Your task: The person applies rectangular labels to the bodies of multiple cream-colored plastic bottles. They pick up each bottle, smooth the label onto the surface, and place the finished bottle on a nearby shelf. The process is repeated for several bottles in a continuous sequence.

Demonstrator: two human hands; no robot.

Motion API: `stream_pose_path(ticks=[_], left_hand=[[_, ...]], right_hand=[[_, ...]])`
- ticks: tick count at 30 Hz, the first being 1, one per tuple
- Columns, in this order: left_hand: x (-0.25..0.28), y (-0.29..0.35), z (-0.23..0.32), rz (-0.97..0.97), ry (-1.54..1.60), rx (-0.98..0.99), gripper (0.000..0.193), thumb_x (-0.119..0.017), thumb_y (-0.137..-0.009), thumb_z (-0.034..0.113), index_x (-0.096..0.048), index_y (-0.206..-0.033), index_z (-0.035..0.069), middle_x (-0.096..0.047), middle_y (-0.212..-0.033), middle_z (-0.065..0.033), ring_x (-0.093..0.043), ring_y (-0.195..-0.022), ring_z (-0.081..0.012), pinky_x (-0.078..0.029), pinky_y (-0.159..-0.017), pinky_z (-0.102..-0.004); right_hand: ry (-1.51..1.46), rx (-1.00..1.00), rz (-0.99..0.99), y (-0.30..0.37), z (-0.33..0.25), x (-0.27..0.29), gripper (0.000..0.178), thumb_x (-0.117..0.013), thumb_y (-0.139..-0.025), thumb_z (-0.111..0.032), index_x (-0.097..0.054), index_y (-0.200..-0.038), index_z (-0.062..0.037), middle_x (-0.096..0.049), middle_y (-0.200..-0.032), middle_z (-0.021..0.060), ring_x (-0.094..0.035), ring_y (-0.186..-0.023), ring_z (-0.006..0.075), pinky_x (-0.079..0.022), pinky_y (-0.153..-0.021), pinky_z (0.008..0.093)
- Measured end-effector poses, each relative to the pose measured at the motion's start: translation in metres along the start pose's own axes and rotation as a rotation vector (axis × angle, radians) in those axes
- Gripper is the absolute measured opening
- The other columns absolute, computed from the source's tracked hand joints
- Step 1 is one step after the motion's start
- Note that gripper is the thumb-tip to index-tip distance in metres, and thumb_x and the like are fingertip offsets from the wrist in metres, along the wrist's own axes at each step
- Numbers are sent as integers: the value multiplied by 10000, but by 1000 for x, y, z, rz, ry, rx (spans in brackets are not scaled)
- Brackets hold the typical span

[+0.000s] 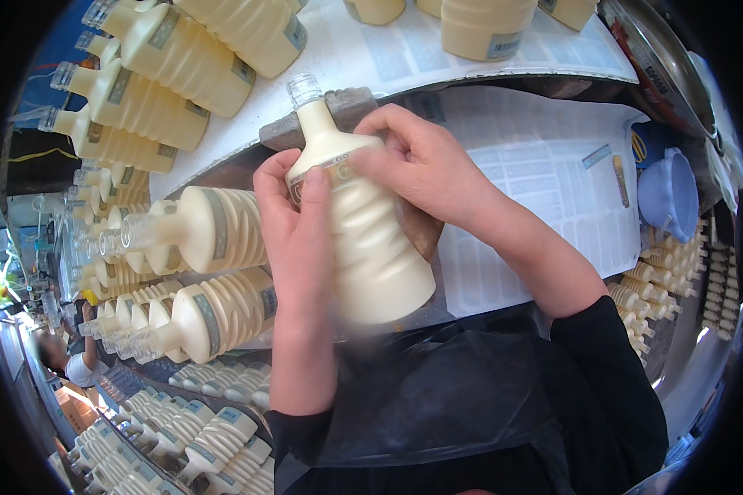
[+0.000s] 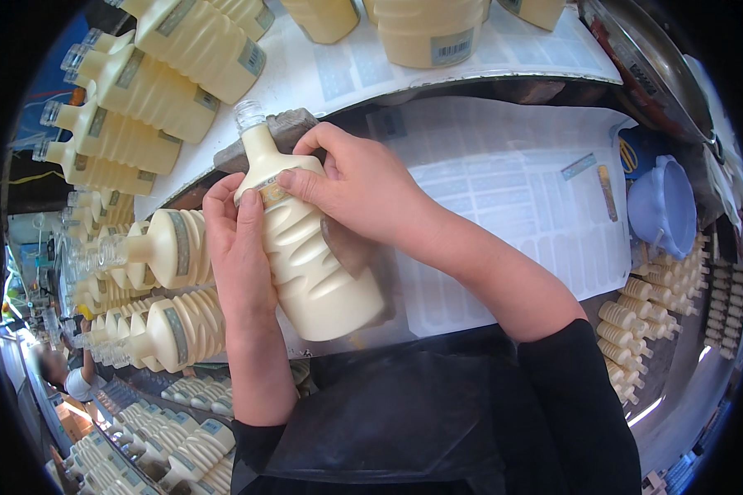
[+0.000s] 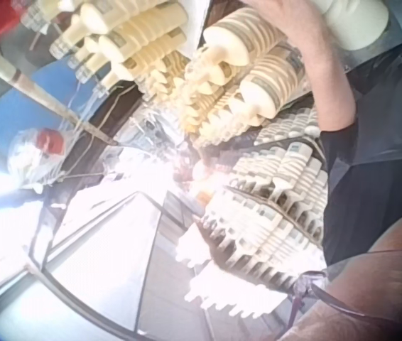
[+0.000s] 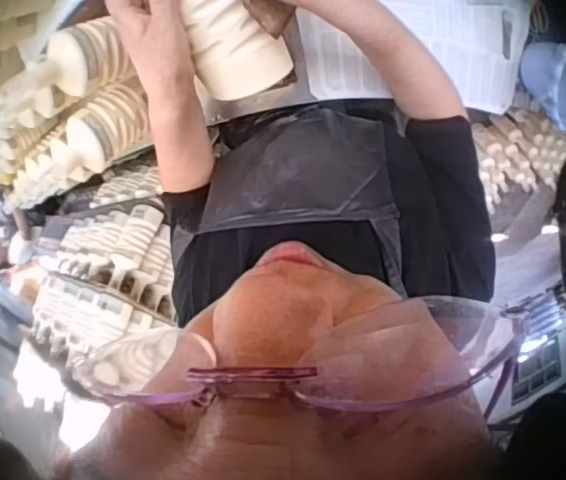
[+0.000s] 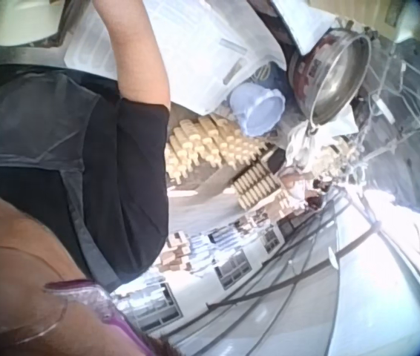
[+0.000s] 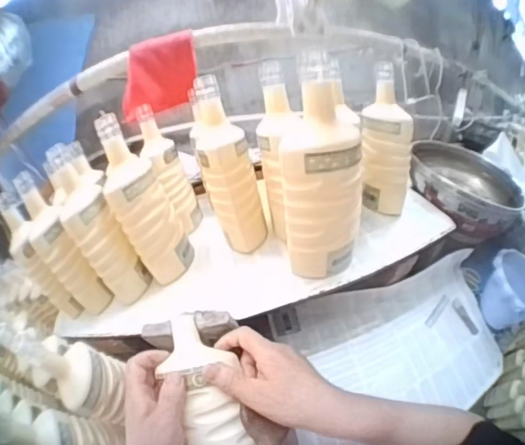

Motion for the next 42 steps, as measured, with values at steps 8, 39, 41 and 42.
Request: stream_pose_path(ticks=[8, 39, 41, 42], left_hand=[[-2, -1, 0, 20, 25, 30, 355, -636, -1017, 169, -474, -1294, 16, -571, -1153, -78, -553, -1020, -113, -477, -902, -269], [-2, 0, -2, 2, 93, 40, 368, -644, -1014, 166, -472, -1305, 18, -568, -1177, -79, -548, -1042, -114, -473, -925, -270], [-1, 0, -3, 8, 90, 35, 364, -643, -1014, 167, -474, -1301, 19, -569, -1175, -79, -549, -1041, -113, -474, -923, -270], [-1, 0, -4, 11, 88, 33, 362, -642, -1014, 167, -475, -1298, 19, -570, -1174, -79, -549, -1040, -113, -474, -923, -270]], right_hand=[[-34, 19, 22, 0, 6, 0, 417, -753, -907, -374, -637, -1109, -28, -524, -649, 12, -484, -591, 112, -391, -556, 317], [-253, -1, -36, 0, 7, -1, 304, -655, -1003, -291, -614, -1162, -35, -596, -785, 0, -541, -747, 79, -459, -691, 275], [-338, -14, -60, -2, 8, 0, 277, -623, -1027, -274, -614, -1168, -36, -634, -869, 7, -569, -824, 81, -485, -762, 267], [-329, -28, -77, -1, 8, 2, 264, -610, -1036, -265, -614, -1170, -38, -645, -908, 11, -577, -859, 83, -491, -795, 265]])
Point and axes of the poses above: each hand's wrist, its own y-axis away from the middle knuckle, its own x-axis out of the back of the hand, z = x × y, the point moved 4 cm from there along -y, towards the middle knuckle
